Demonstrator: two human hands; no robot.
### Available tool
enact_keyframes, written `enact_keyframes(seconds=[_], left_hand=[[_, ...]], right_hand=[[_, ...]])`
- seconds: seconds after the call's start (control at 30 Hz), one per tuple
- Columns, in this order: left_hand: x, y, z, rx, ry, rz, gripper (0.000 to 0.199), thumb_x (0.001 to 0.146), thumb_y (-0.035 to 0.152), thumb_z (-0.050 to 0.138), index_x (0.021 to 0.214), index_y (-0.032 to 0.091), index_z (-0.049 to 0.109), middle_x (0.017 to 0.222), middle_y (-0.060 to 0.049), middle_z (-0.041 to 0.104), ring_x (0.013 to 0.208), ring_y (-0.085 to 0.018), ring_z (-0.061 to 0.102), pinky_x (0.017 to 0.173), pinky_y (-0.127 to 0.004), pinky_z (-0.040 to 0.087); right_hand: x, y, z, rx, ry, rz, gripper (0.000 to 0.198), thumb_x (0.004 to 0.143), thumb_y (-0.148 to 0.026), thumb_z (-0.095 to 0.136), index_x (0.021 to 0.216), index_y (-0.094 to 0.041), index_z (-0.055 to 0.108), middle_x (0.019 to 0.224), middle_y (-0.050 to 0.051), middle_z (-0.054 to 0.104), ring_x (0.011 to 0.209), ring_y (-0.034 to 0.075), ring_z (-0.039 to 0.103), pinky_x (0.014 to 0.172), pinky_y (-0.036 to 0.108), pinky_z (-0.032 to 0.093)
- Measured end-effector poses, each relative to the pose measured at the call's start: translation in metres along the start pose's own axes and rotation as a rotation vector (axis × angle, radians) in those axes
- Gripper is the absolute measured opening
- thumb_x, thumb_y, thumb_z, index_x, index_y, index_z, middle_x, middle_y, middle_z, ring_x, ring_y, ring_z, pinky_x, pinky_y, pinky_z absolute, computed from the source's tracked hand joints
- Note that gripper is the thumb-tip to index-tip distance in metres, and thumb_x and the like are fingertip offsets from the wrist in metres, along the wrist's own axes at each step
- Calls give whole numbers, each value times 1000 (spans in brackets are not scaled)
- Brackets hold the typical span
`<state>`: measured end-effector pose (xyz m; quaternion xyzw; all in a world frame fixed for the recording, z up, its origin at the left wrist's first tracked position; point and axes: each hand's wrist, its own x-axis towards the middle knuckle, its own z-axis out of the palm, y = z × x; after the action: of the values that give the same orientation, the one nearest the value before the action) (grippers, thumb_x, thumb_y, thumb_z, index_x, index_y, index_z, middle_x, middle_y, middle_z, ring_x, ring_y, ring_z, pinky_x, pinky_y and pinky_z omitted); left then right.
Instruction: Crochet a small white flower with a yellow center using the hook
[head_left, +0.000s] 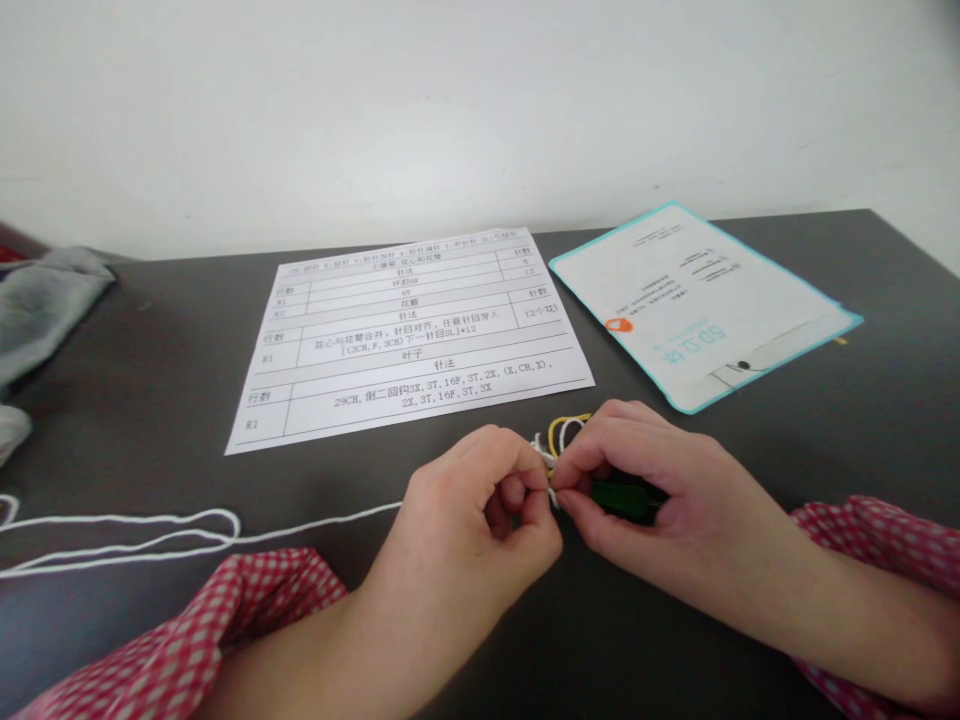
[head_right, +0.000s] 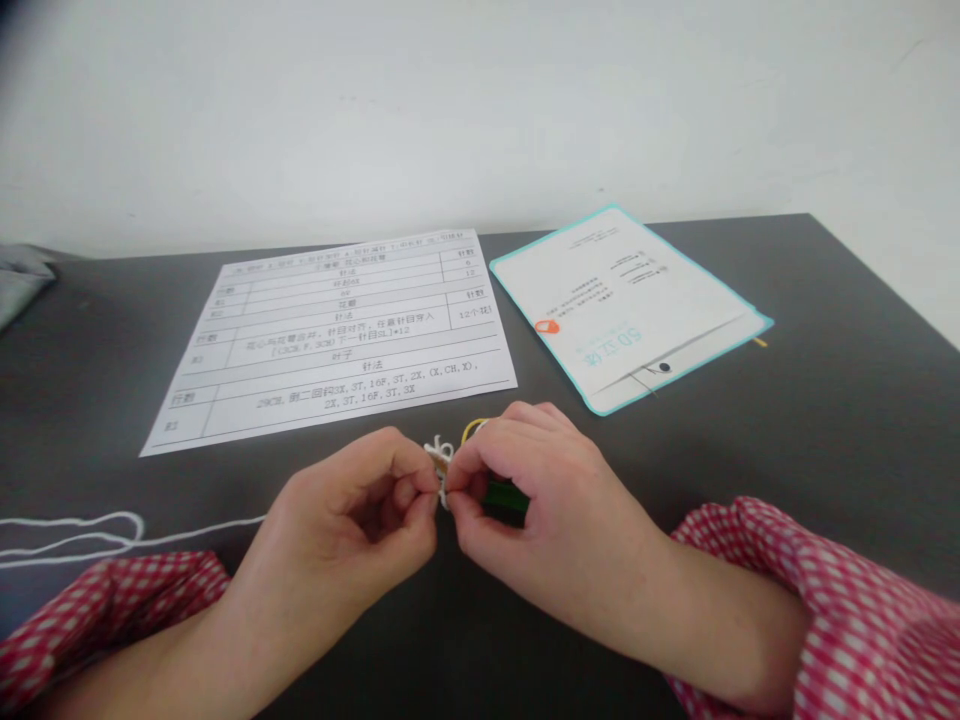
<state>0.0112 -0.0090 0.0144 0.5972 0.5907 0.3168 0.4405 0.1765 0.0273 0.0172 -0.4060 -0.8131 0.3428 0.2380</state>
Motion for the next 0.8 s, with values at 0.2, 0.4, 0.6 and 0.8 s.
enact_keyframes(seconds=[0.2, 0.4, 0.6, 0.8], left_hand=[[1, 0, 1, 59, 1, 56, 13, 66, 6, 50, 62, 18, 54, 58, 7, 47, 50, -6, 44, 45, -16, 35], [1, 4, -1, 82, -18, 65, 14, 66, 5, 51, 61, 18, 54, 58, 8, 47, 50, -5, 42, 44, -15, 33], [1, 5, -1, 95, -13, 113, 15, 65, 5, 50, 58, 18, 50, 57, 8, 45, 49, -4, 41, 44, -15, 32], [2, 4, -1, 31, -17, -63, 9, 64, 11, 50, 61, 19, 52, 52, 8, 46, 46, -6, 42, 42, -17, 33]], right_hand=[[1, -1, 0, -9, -12, -19, 17, 71, -3, 54, 66, -18, 58, 64, -2, 58, 65, 14, 55, 62, 28, 42], [1, -2, 1, -35, -25, -66, 19, 68, 0, 52, 64, -19, 53, 64, -2, 56, 66, 13, 53, 63, 27, 41], [3, -3, 1, -51, -42, -63, 19, 69, 0, 51, 65, -18, 53, 65, -1, 55, 67, 14, 53, 63, 28, 41], [-1, -3, -1, 7, -63, -38, 18, 68, -2, 55, 74, -18, 56, 71, -1, 58, 70, 15, 53, 65, 29, 41]])
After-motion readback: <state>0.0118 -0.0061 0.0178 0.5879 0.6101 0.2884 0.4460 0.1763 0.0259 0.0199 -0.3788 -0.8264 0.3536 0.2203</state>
